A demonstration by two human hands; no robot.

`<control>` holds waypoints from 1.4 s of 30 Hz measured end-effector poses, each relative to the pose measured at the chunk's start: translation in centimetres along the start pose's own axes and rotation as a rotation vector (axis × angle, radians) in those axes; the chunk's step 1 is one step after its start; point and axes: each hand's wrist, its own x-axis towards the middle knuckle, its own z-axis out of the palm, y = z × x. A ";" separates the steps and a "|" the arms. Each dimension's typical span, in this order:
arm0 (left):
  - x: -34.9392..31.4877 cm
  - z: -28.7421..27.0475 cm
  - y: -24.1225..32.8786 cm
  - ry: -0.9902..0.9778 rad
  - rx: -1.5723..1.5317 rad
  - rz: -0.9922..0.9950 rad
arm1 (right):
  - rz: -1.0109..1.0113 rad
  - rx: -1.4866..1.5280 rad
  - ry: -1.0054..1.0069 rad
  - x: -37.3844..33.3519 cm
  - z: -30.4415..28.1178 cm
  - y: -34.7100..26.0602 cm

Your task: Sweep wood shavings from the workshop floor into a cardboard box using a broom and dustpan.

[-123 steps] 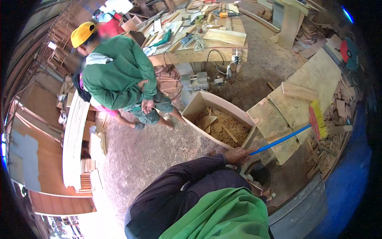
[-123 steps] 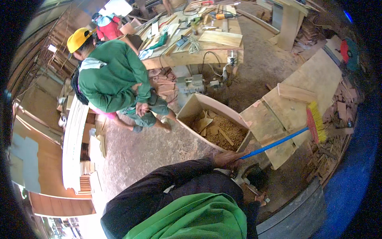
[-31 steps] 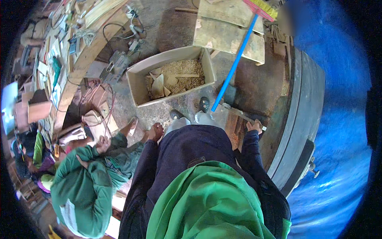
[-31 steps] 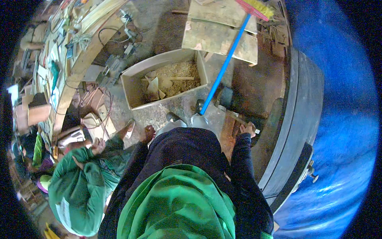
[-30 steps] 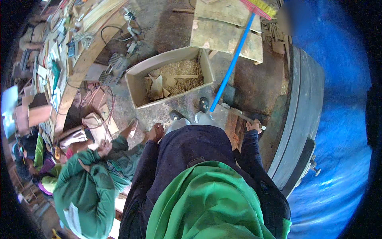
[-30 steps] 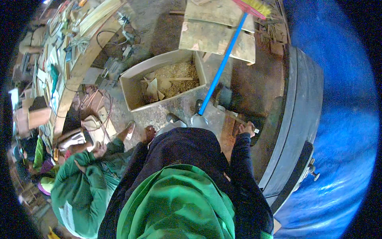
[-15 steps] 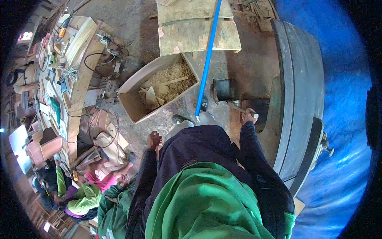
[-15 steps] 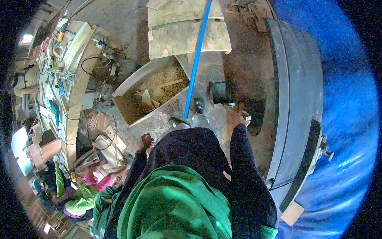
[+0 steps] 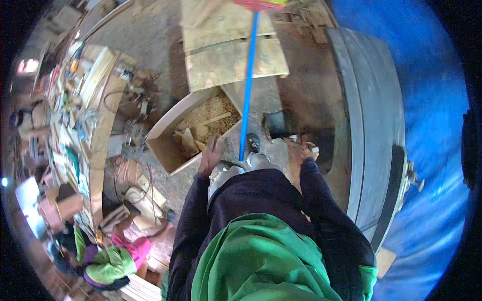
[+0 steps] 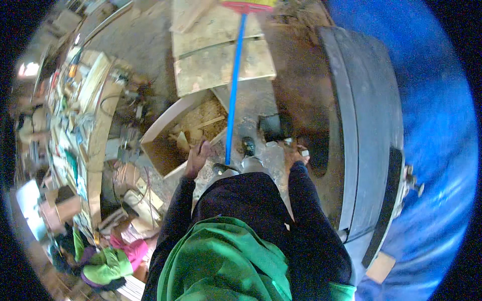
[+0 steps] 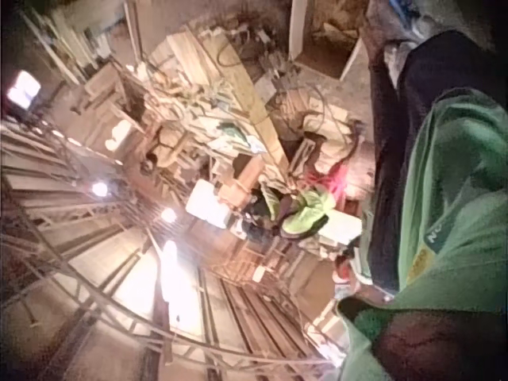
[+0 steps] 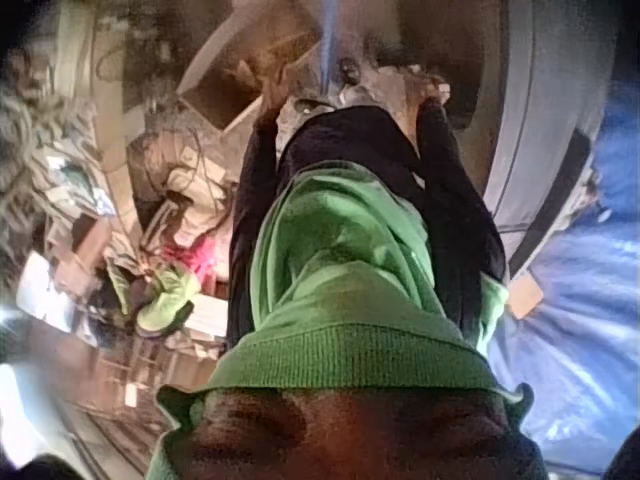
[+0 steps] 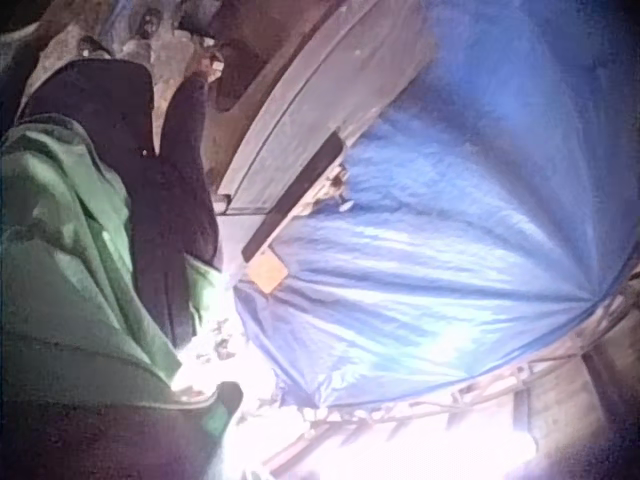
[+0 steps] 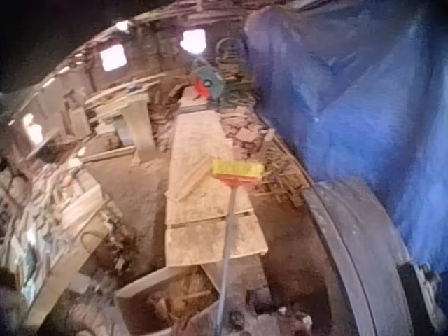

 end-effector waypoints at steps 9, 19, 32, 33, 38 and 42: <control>4.5 5.4 12.8 -0.324 -0.214 -0.293 | -0.110 0.211 0.376 -11.1 -4.3 -2.4; 9.5 7.5 10.7 -0.400 -0.565 -0.325 | 0.072 0.363 0.691 -27.7 -7.9 4.1; 6.7 1.6 8.3 -0.281 -0.466 -0.068 | 0.458 0.745 1.173 -43.2 -6.3 15.0; 7.4 1.7 7.9 -0.322 -0.528 -0.059 | 0.534 0.757 1.198 -43.6 -6.5 15.7; 10.8 2.3 6.7 -0.371 -0.347 -0.093 | 0.702 0.670 1.265 -45.1 -7.4 19.3; 10.9 2.9 6.2 -0.402 -0.283 -0.212 | 0.567 0.357 1.299 -45.4 -8.1 19.9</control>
